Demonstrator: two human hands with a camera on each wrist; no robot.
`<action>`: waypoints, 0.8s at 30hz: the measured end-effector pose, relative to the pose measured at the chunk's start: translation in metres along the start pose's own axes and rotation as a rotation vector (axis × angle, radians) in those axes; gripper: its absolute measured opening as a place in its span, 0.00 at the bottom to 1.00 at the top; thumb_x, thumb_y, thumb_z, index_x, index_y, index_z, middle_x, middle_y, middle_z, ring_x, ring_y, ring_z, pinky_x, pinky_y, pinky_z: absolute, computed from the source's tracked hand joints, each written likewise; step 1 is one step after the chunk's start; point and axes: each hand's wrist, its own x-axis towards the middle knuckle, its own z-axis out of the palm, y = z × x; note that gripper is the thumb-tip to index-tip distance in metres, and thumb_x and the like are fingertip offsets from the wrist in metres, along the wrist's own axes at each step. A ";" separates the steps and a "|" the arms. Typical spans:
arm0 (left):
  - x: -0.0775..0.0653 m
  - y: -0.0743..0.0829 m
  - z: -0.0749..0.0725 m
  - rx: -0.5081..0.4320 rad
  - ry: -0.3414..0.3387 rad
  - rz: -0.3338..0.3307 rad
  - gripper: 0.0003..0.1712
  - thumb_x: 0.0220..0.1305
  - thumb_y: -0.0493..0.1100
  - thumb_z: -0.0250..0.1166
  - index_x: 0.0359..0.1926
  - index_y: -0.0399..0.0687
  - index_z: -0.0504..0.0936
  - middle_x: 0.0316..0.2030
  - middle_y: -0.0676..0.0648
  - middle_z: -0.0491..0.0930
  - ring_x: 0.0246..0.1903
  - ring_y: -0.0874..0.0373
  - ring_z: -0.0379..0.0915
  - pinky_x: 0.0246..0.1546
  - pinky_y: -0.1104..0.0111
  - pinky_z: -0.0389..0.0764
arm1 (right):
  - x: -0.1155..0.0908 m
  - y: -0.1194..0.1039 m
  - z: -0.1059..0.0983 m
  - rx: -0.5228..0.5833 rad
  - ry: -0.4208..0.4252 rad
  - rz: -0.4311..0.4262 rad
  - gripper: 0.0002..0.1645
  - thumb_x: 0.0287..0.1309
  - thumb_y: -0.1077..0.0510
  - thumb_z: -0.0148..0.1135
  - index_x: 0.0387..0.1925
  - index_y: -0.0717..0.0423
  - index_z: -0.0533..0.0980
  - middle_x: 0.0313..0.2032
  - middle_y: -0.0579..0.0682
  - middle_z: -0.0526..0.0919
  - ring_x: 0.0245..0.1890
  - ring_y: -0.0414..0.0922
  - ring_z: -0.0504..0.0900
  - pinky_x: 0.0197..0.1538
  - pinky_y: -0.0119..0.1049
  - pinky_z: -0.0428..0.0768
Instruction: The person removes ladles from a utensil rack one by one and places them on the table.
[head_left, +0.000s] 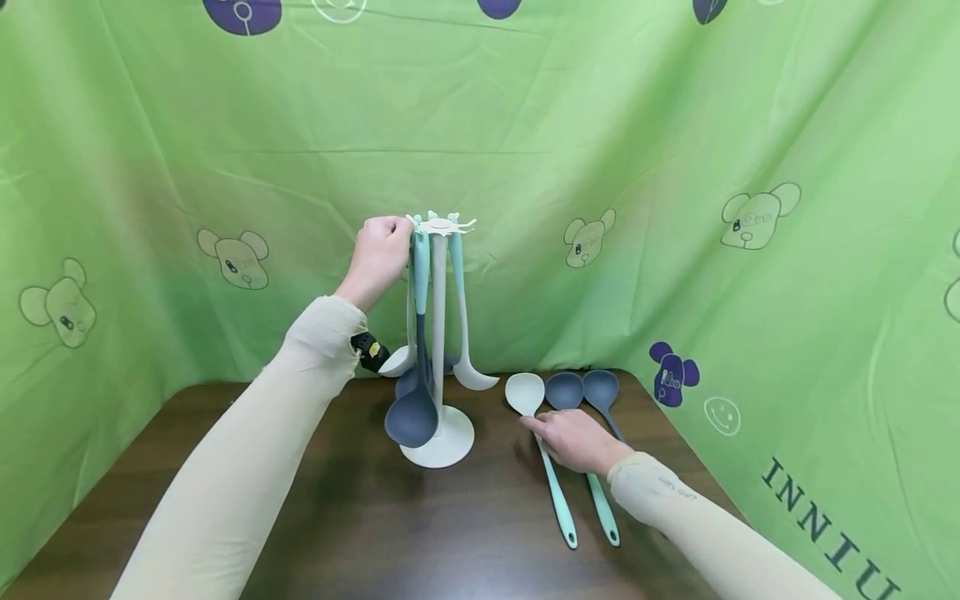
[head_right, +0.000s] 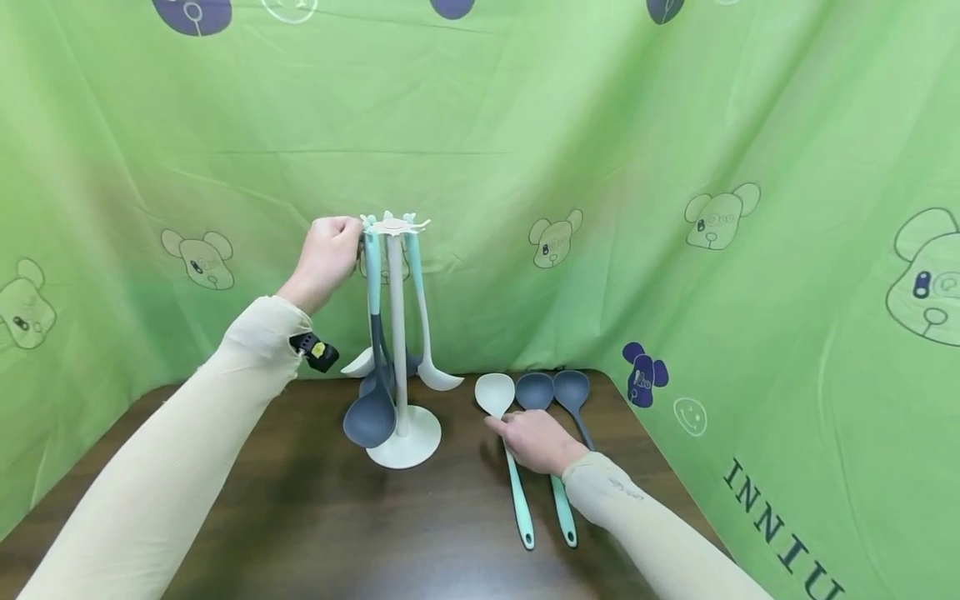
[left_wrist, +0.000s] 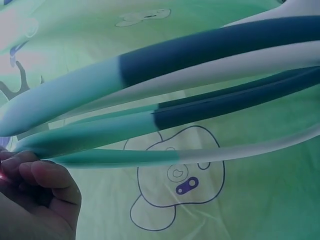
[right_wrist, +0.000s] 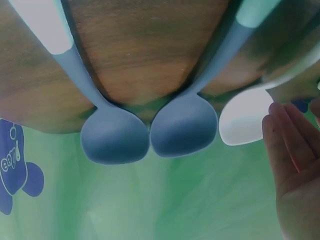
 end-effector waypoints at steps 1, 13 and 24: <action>0.000 0.000 0.000 -0.005 -0.007 -0.013 0.20 0.64 0.51 0.44 0.16 0.50 0.58 0.13 0.53 0.57 0.12 0.60 0.54 0.13 0.68 0.59 | 0.000 -0.001 -0.001 0.012 0.002 0.002 0.20 0.44 0.64 0.56 0.43 0.50 0.71 0.22 0.41 0.75 0.18 0.39 0.72 0.18 0.34 0.67; 0.005 -0.003 -0.012 -0.021 -0.034 -0.052 0.19 0.65 0.48 0.44 0.16 0.50 0.60 0.11 0.55 0.58 0.11 0.62 0.52 0.12 0.69 0.57 | 0.004 -0.002 -0.008 0.062 0.001 0.066 0.21 0.49 0.62 0.52 0.47 0.47 0.71 0.27 0.39 0.78 0.20 0.38 0.73 0.22 0.34 0.71; 0.007 -0.008 -0.032 -0.135 -0.107 -0.066 0.18 0.63 0.42 0.45 0.15 0.48 0.62 0.10 0.54 0.62 0.11 0.61 0.58 0.16 0.70 0.64 | 0.013 -0.007 -0.022 0.083 0.033 0.081 0.23 0.49 0.61 0.54 0.50 0.47 0.71 0.24 0.36 0.72 0.19 0.36 0.69 0.23 0.34 0.70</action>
